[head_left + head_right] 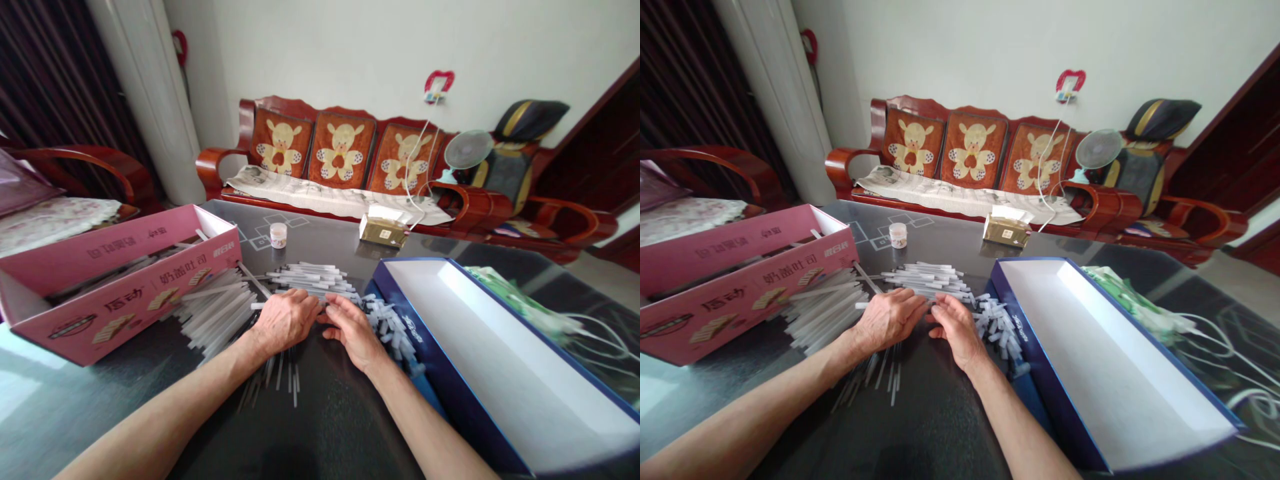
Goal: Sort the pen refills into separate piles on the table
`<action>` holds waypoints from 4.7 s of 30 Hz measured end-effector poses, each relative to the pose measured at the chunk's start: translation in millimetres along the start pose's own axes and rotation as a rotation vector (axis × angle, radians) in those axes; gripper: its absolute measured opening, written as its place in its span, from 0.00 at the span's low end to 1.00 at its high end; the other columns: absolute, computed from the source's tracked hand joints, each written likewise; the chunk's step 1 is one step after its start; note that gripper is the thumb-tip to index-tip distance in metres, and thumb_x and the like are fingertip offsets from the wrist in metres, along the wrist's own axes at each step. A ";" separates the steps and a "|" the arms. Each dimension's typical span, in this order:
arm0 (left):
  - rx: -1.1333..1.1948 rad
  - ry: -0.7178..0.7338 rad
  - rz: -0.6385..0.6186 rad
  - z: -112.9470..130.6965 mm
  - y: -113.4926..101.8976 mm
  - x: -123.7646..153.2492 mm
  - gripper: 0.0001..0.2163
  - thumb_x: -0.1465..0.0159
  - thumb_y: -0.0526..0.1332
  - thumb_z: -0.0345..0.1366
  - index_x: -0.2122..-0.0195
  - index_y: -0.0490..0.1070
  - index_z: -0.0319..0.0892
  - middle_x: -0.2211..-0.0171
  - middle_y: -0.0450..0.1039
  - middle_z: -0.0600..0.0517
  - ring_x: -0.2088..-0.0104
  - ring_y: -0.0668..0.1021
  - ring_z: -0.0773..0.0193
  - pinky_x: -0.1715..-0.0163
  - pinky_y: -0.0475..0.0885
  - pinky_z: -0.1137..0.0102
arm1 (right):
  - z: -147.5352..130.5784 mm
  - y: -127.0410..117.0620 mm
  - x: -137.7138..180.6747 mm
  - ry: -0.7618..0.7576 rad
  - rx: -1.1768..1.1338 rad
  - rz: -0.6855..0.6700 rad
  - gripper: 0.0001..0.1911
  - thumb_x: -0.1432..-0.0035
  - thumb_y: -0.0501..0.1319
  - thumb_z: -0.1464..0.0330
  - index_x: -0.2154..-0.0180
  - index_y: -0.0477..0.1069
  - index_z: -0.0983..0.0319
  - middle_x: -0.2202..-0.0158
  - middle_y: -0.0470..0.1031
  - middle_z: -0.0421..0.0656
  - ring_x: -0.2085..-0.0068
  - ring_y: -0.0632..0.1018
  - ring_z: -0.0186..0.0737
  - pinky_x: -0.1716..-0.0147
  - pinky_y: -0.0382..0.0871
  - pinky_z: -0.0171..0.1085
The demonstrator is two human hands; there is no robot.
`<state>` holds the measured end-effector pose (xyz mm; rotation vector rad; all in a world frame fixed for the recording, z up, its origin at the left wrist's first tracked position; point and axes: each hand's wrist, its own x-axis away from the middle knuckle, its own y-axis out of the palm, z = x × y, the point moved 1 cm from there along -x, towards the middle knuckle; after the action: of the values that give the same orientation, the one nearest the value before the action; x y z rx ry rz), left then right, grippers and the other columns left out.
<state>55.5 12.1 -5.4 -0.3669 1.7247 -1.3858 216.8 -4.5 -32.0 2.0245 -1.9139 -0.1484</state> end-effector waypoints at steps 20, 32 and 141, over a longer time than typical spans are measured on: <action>0.001 0.031 -0.001 -0.1 1.1 0.0 0.16 0.31 0.46 0.39 0.68 0.70 0.40 0.73 0.69 0.50 0.72 0.73 0.65 0.74 0.63 0.73 | 2.4 2.5 0.2 -0.044 0.089 0.045 0.15 0.53 0.67 0.58 0.67 0.72 0.62 0.69 0.75 0.41 0.70 0.76 0.34 0.78 0.69 0.29; 0.007 0.028 -0.015 -0.1 2.1 0.4 0.16 0.31 0.46 0.40 0.69 0.69 0.41 0.73 0.70 0.51 0.72 0.73 0.64 0.75 0.62 0.72 | 4.9 2.3 -0.9 -0.032 0.110 0.068 0.17 0.51 0.65 0.55 0.69 0.71 0.63 0.70 0.75 0.42 0.72 0.76 0.33 0.79 0.70 0.29; 1.616 -0.720 0.581 -25.9 -14.3 -19.9 0.15 0.43 0.63 0.47 0.65 0.63 0.42 0.62 0.78 0.49 0.63 0.80 0.63 0.72 0.71 0.75 | -10.2 3.3 2.5 0.037 -0.121 0.108 0.14 0.54 0.69 0.60 0.67 0.73 0.63 0.72 0.79 0.42 0.75 0.76 0.31 0.80 0.66 0.27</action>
<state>43.2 37.6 16.2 0.4764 -0.1585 -1.4616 217.1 -5.3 -21.0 1.8297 -1.9369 -0.1938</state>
